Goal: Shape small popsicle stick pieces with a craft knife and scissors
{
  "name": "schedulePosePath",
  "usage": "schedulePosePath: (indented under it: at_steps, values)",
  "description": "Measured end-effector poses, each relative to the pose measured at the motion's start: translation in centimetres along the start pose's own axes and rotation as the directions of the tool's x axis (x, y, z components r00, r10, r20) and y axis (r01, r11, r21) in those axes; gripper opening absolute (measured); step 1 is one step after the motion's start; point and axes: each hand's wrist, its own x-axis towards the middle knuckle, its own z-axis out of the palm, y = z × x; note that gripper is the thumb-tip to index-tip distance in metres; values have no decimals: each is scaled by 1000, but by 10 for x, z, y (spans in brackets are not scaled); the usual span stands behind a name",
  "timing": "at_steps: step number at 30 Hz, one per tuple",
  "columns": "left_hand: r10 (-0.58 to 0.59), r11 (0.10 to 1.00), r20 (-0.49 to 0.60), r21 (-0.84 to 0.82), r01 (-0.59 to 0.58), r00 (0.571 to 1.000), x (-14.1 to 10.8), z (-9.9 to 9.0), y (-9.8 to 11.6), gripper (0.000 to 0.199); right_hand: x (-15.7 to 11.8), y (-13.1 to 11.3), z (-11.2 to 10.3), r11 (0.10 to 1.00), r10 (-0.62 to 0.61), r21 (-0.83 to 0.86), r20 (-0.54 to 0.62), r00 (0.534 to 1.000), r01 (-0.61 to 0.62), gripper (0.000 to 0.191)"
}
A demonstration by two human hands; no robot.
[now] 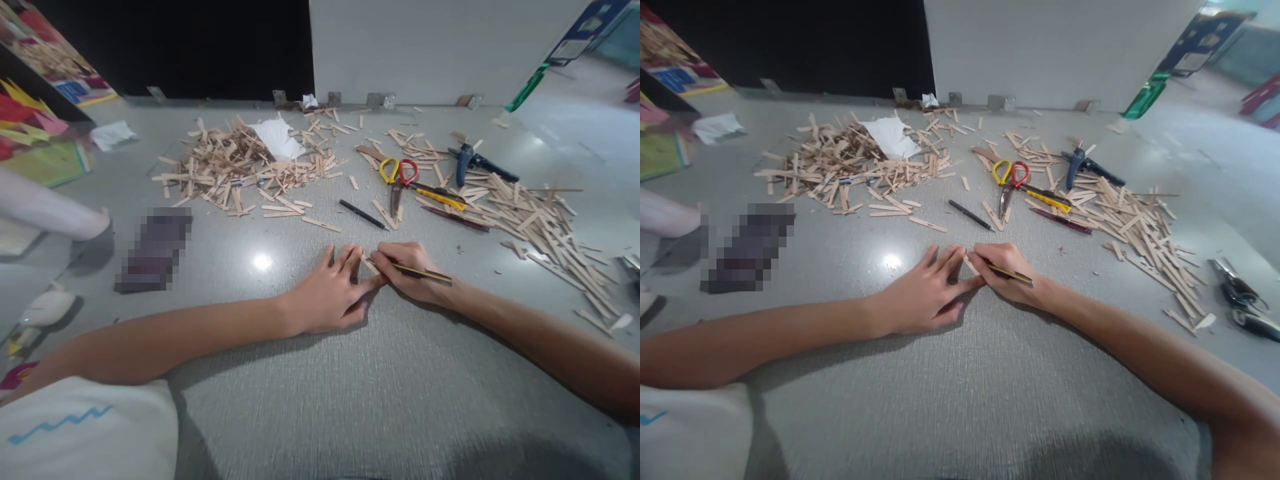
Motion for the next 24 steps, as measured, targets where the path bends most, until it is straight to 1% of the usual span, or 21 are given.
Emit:
schedulePosePath:
  at_steps: [4, 7, 9, 12, 16, 19, 22, 24]
  values:
    - [1, 1000, -11, -21, -1, 1000, 0, 1, 0, 54, -1, -2, -1, 999, -29, -17, 2, 1000, 29, 42]
    - [5, 1000, -5, -19, -5, 1000, 0, 1, -1, 55, -1, -1, 0, 998, -51, -33, -23, 998, 51, 41]
    - [5, 1000, -1, -18, -5, 1000, -1, 1, -1, 55, -1, 1, 0, 994, -101, -52, -35, 994, 99, 40]
    - [2, 999, -15, -32, -2, 1000, -1, 2, -1, 58, -1, 2, -1, 980, -174, -99, -17, 985, 172, 37]
    - [5, 1000, -17, -29, -5, 1000, -1, 4, -1, 61, -2, 2, -1, 971, -210, -119, -9, 978, 208, 36]
    - [12, 999, -25, -48, -13, 1000, -2, 5, -2, 61, -3, 1, 0, 982, -169, -91, -48, 984, 164, 38]
    - [25, 996, -46, -81, -28, 999, -3, 8, -4, 64, -4, 0, 2, 998, -39, -44, -114, 993, 34, 41]
    - [29, 996, -52, -88, -34, 998, -3, 9, -5, 66, -5, 0, 2, 999, 45, 6, -157, 987, -45, 43]
